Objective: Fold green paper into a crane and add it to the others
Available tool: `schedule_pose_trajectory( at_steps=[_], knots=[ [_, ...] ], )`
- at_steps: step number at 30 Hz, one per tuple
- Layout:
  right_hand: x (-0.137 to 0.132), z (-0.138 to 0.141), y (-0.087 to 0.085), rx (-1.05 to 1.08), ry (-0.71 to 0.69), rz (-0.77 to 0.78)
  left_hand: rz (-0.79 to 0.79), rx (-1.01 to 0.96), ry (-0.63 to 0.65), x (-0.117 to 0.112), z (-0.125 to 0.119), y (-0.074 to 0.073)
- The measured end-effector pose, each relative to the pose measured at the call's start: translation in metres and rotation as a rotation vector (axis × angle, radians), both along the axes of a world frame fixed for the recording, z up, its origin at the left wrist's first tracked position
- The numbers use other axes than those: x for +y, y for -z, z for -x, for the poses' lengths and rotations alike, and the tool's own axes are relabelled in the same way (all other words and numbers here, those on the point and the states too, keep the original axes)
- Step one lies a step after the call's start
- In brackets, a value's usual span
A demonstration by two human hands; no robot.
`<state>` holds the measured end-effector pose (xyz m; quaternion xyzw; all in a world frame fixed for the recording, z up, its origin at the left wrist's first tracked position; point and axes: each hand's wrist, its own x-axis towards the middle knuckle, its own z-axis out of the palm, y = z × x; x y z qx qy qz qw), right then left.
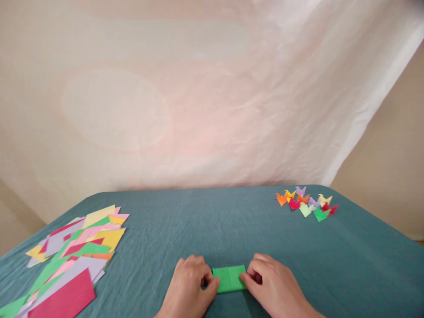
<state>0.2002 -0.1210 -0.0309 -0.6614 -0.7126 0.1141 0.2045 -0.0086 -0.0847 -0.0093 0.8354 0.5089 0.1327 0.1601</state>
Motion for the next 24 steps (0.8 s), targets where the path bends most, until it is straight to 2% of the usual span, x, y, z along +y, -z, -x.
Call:
schedule_pose_trajectory(
  at_steps=[7,24],
  knots=[
    [0.0016,-0.0001,-0.0029,0.01,0.013,0.012,-0.004,-0.006,0.006,0.0012,0.001,0.0025],
    [0.0013,0.001,-0.003,0.025,0.005,-0.007,-0.025,0.033,0.019,0.0016,-0.0015,-0.0029]
  ],
)
